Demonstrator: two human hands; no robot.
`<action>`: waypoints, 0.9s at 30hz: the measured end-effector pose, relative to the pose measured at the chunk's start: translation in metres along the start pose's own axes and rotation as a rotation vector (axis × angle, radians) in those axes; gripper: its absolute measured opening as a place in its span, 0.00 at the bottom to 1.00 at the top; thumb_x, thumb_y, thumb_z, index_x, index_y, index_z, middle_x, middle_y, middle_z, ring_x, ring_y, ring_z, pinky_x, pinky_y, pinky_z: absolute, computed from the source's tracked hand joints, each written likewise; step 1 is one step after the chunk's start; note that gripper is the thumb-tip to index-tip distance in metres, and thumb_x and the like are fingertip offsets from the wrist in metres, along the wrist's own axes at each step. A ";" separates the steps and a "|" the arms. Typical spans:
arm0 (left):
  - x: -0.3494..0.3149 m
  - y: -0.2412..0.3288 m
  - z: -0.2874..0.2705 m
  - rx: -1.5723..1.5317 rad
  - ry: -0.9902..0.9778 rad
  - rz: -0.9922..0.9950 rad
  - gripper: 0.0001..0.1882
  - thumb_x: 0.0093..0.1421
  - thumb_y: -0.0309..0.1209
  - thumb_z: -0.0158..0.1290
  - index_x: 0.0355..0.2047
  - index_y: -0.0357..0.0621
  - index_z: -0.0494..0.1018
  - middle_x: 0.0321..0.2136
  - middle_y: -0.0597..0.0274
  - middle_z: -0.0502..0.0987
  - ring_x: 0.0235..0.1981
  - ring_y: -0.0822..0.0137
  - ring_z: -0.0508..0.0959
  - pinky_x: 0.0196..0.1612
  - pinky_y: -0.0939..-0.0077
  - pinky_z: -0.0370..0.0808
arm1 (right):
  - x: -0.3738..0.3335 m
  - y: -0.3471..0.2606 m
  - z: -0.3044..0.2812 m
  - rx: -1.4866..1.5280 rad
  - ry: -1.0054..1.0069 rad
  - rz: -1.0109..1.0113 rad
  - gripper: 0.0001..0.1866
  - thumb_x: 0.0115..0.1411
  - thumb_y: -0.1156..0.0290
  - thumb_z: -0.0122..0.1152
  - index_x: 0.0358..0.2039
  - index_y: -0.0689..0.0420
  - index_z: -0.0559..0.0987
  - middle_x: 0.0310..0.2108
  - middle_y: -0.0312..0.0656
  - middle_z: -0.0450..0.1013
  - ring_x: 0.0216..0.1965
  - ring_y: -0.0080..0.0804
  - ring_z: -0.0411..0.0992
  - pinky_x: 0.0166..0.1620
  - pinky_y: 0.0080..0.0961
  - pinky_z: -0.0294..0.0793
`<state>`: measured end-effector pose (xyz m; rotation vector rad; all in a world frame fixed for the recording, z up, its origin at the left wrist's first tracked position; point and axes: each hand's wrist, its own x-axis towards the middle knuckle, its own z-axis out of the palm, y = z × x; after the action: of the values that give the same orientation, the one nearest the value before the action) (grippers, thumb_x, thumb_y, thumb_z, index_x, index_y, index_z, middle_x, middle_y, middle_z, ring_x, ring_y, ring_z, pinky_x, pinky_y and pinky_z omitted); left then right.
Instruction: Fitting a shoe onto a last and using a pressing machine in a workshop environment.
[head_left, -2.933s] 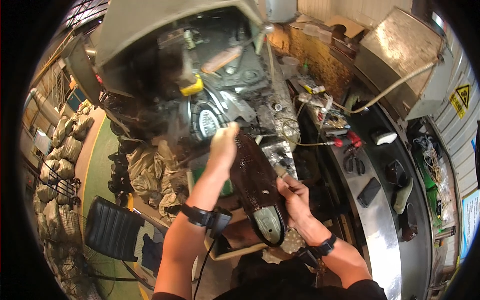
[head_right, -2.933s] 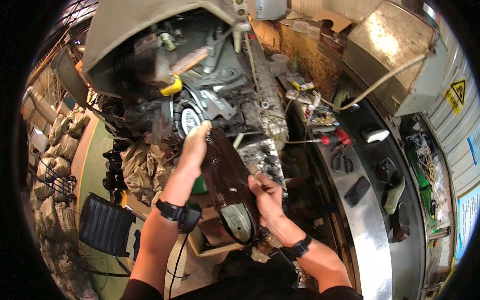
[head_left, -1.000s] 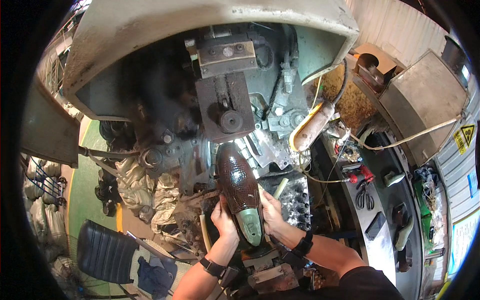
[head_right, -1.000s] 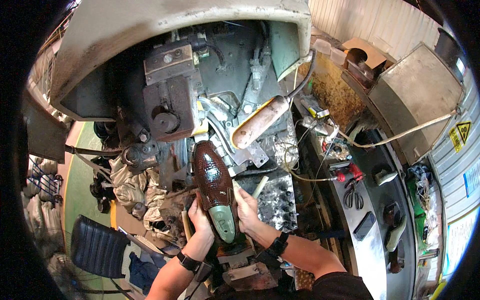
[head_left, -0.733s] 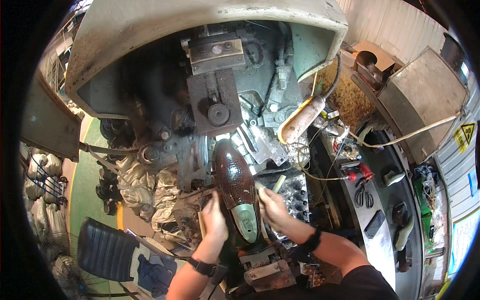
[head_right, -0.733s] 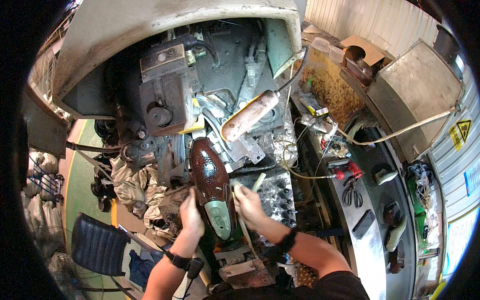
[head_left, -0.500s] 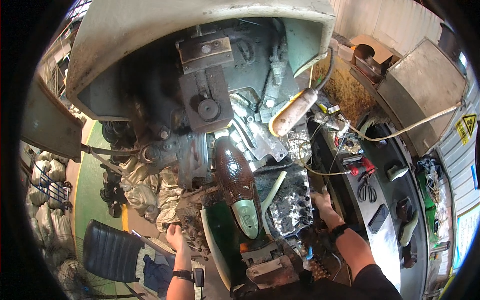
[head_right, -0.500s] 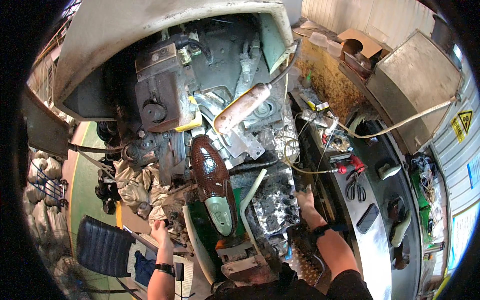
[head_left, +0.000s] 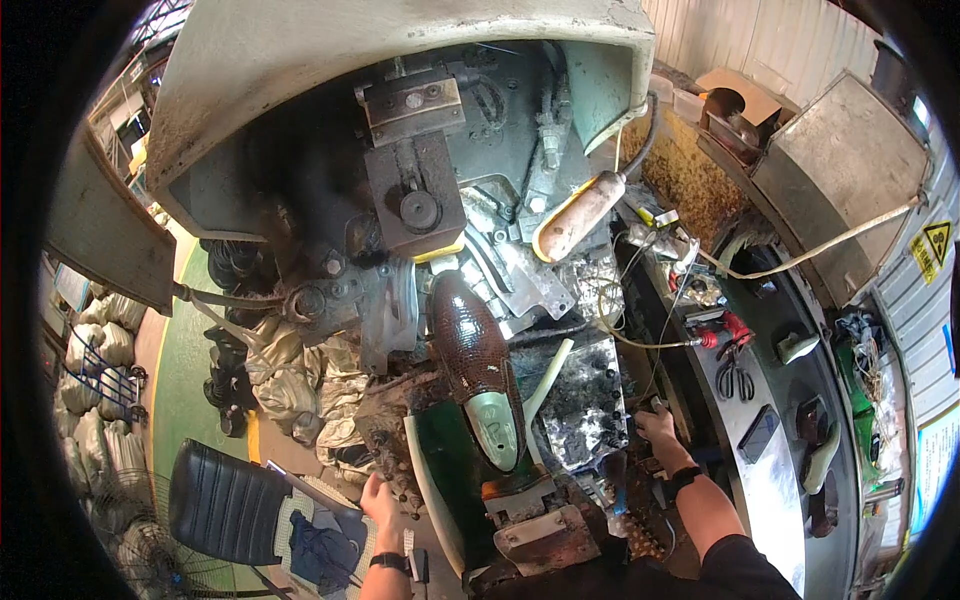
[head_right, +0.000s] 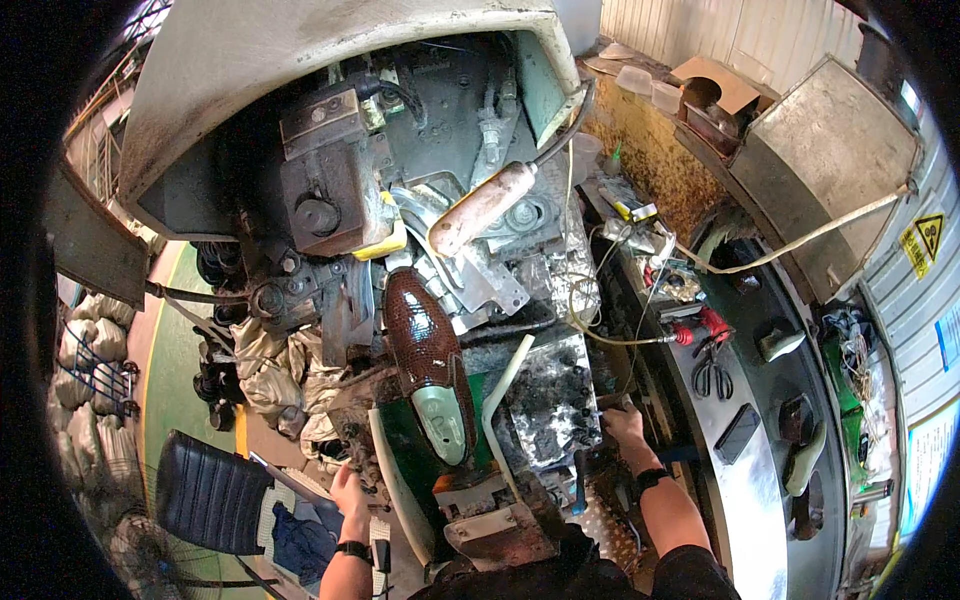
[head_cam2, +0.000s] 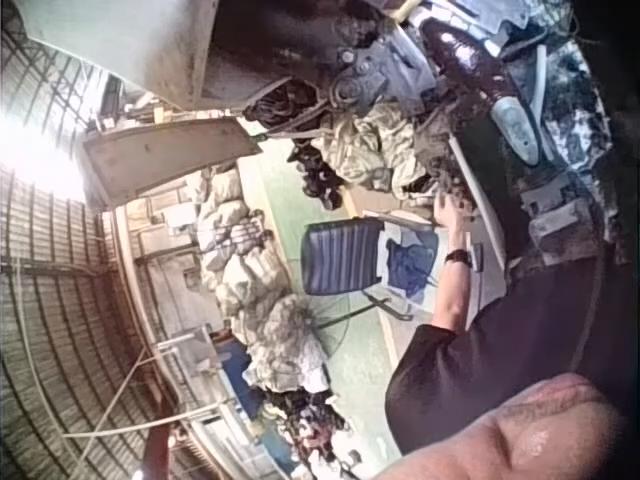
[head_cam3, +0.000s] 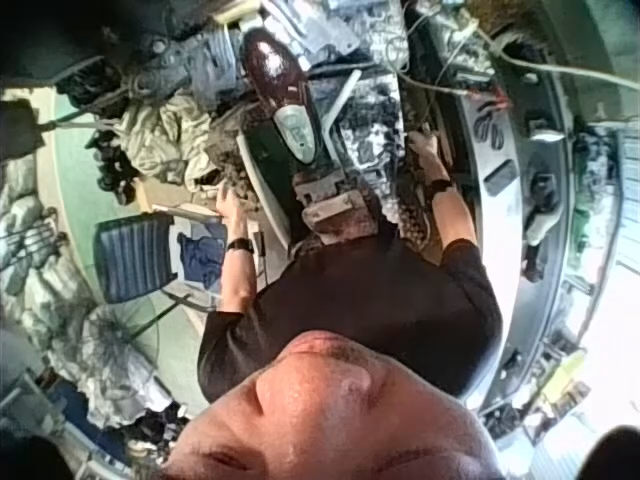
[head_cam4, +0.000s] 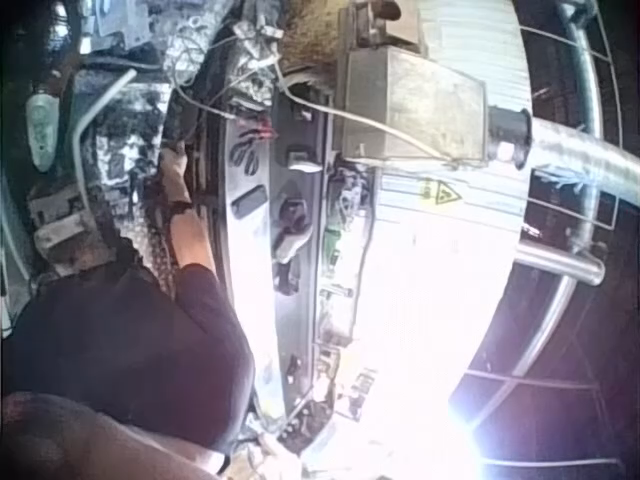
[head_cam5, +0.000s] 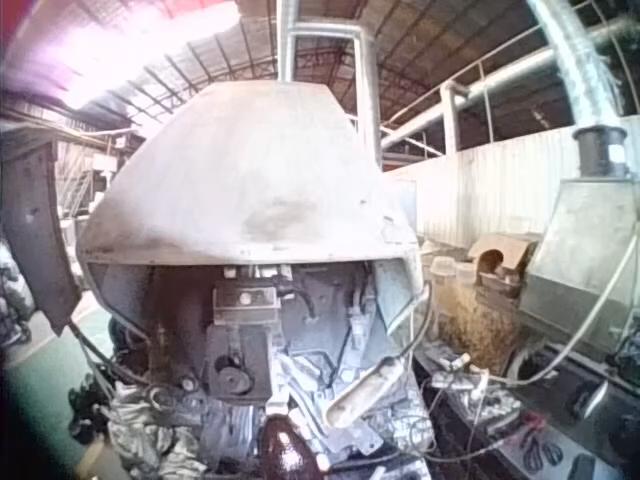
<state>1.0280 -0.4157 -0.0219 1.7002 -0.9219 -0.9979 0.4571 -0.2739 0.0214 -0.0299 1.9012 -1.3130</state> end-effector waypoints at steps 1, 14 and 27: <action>-0.002 -0.011 -0.014 -0.029 0.121 0.029 0.20 0.54 0.20 0.53 0.48 0.29 0.79 0.35 0.53 0.82 0.32 0.65 0.80 0.36 0.73 0.76 | 0.000 0.007 -0.011 0.005 0.009 -0.001 0.35 0.58 0.73 0.64 0.65 0.65 0.63 0.34 0.38 0.75 0.35 0.27 0.74 0.35 0.31 0.75; -0.045 -0.008 -0.029 0.547 -0.014 -0.013 0.18 0.52 0.27 0.55 0.43 0.34 0.82 0.37 0.48 0.85 0.41 0.58 0.85 0.46 0.69 0.78 | -0.009 0.122 0.001 -0.176 0.019 0.223 0.19 0.64 0.69 0.58 0.53 0.65 0.71 0.33 0.48 0.77 0.33 0.36 0.79 0.38 0.36 0.79; -0.052 0.049 -0.006 0.102 0.087 0.215 0.17 0.58 0.24 0.55 0.48 0.35 0.79 0.44 0.51 0.82 0.46 0.60 0.82 0.53 0.69 0.76 | -0.044 -0.024 -0.030 0.069 -0.087 -0.202 0.17 0.66 0.76 0.55 0.54 0.68 0.70 0.33 0.49 0.78 0.31 0.35 0.80 0.36 0.29 0.83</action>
<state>1.0064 -0.3815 0.0372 1.6735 -1.0877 -0.7402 0.4581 -0.2422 0.0702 -0.2465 1.8148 -1.4860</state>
